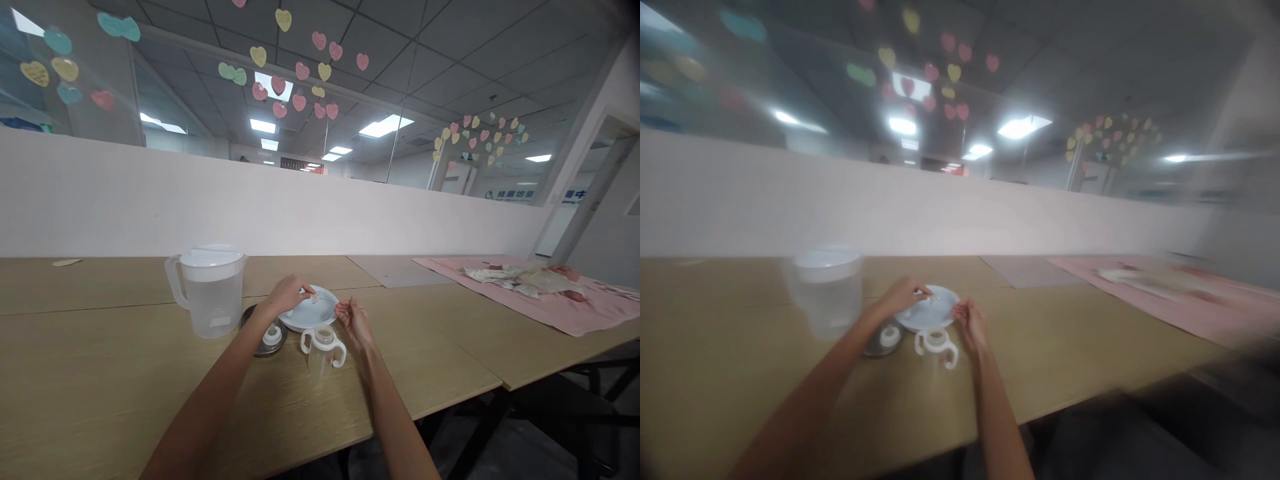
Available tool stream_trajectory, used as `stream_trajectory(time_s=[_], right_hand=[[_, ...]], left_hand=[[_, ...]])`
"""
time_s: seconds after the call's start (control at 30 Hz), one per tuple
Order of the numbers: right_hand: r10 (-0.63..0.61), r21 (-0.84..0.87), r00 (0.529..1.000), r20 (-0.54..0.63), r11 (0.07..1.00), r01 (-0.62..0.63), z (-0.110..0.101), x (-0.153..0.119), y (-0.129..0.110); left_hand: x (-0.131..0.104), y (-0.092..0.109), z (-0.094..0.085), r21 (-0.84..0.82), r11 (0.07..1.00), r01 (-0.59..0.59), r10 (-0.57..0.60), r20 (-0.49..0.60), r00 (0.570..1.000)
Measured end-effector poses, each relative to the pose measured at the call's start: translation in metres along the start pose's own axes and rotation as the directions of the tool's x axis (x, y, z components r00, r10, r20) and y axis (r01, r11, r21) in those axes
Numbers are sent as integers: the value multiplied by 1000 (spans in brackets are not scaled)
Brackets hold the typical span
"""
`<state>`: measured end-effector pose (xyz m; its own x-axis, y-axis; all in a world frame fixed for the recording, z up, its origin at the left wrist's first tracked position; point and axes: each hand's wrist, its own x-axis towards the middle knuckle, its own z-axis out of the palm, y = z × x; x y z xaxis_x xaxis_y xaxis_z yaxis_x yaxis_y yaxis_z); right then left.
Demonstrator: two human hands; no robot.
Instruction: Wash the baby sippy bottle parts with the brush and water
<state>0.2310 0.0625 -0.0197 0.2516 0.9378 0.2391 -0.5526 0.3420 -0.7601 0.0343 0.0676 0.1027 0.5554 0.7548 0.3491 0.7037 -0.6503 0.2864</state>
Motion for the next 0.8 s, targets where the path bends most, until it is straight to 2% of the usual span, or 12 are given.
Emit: stream_trajectory(time_s=[0.17, 0.33, 0.63, 0.8], right_hand=[[-18, 43, 999, -29, 999, 20, 2, 0, -2], [5, -2, 999, -41, 1000, -5, 4, -1, 2], [58, -15, 998, 23, 998, -57, 6, -3, -3], [105, 32, 990, 99, 994, -108, 6, -7, -9]], left_hand=[[0, 3, 0, -45, 999, -5, 6, 11, 1000], [0, 4, 1, -50, 999, -15, 16, 13, 1000], [2, -3, 4, -8, 1000, -20, 20, -8, 1000], [3, -5, 5, 4, 1000, -12, 12, -1, 1000]])
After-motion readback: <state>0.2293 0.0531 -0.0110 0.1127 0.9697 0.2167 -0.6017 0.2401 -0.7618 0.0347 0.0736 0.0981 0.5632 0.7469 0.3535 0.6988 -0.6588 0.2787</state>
